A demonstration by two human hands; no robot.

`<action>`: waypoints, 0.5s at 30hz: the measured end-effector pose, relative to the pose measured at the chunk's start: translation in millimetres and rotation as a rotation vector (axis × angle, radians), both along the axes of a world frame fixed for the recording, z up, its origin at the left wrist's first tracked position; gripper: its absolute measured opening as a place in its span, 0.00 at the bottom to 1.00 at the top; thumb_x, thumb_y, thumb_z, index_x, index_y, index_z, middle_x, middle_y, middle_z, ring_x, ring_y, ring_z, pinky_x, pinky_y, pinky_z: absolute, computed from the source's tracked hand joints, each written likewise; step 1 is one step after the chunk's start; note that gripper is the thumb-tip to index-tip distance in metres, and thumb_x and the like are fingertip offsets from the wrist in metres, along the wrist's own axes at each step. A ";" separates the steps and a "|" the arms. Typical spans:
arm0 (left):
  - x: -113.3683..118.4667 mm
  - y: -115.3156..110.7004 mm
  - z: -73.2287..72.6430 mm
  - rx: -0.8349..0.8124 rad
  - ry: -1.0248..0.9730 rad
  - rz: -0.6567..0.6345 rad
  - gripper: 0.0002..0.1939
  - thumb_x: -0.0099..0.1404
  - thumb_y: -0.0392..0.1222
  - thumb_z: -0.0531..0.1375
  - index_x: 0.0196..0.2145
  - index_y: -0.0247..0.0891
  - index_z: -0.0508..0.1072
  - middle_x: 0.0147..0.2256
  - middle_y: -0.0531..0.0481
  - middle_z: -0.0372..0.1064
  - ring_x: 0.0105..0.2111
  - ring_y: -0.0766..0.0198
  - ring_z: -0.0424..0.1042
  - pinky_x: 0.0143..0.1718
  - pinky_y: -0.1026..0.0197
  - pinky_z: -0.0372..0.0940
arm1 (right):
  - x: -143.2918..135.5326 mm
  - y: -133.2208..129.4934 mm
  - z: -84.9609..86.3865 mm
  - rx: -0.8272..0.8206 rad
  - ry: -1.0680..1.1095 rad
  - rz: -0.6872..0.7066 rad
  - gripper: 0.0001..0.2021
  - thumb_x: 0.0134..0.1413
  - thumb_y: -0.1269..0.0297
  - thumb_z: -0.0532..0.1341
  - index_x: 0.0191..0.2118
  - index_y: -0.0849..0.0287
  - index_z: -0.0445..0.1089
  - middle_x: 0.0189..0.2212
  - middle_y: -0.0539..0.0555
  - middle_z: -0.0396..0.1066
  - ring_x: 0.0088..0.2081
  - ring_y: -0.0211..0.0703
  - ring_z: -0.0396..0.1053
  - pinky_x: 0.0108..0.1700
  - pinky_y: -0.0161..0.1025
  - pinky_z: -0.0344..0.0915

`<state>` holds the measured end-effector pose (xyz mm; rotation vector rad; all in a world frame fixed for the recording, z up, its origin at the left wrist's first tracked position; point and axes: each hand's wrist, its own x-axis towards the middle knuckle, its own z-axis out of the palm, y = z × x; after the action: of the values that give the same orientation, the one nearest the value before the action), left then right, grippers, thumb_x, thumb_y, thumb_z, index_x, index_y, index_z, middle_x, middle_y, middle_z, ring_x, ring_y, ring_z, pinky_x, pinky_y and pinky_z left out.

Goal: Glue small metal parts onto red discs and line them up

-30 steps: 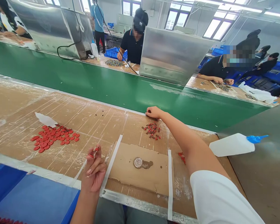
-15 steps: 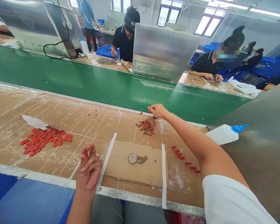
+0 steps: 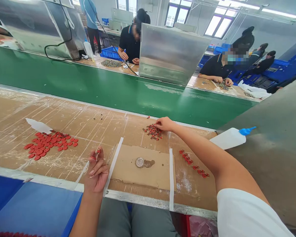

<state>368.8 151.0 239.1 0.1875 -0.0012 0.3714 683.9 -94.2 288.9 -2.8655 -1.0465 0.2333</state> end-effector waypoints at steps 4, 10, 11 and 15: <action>-2.9 -4.4 1.8 0.069 0.045 0.039 0.15 0.71 0.34 0.48 0.43 0.37 0.75 0.51 0.41 0.71 0.16 0.85 0.63 0.15 0.84 0.58 | -0.6 18.6 3.9 0.049 -0.089 -0.029 0.19 0.59 0.51 0.52 0.40 0.56 0.75 0.35 0.54 0.76 0.35 0.43 0.71 0.36 0.36 0.62; -7.1 -11.2 3.3 0.240 0.099 0.095 0.10 0.62 0.32 0.60 0.42 0.38 0.77 0.48 0.41 0.74 0.13 0.85 0.59 0.12 0.82 0.56 | 10.8 55.2 -6.5 0.096 -0.162 0.015 0.18 0.61 0.56 0.51 0.48 0.56 0.74 0.47 0.57 0.73 0.48 0.46 0.69 0.47 0.38 0.62; -7.9 -12.4 3.6 0.260 0.105 0.100 0.11 0.61 0.32 0.62 0.41 0.39 0.77 0.47 0.42 0.75 0.12 0.85 0.58 0.12 0.82 0.56 | 11.0 59.6 -9.4 0.097 -0.162 0.035 0.17 0.61 0.57 0.52 0.46 0.56 0.74 0.47 0.56 0.73 0.48 0.46 0.69 0.48 0.38 0.62; -11.2 -16.3 4.0 0.293 0.096 0.092 0.12 0.57 0.33 0.65 0.39 0.42 0.79 0.46 0.45 0.76 0.11 0.85 0.57 0.12 0.80 0.56 | 3.9 69.1 -17.0 0.101 -0.172 0.106 0.16 0.61 0.60 0.52 0.43 0.58 0.76 0.46 0.57 0.73 0.46 0.45 0.69 0.49 0.39 0.62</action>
<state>357.6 134.8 243.1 0.4956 0.0477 0.4534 687.8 -25.1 271.9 -2.7823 -1.2036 -0.0602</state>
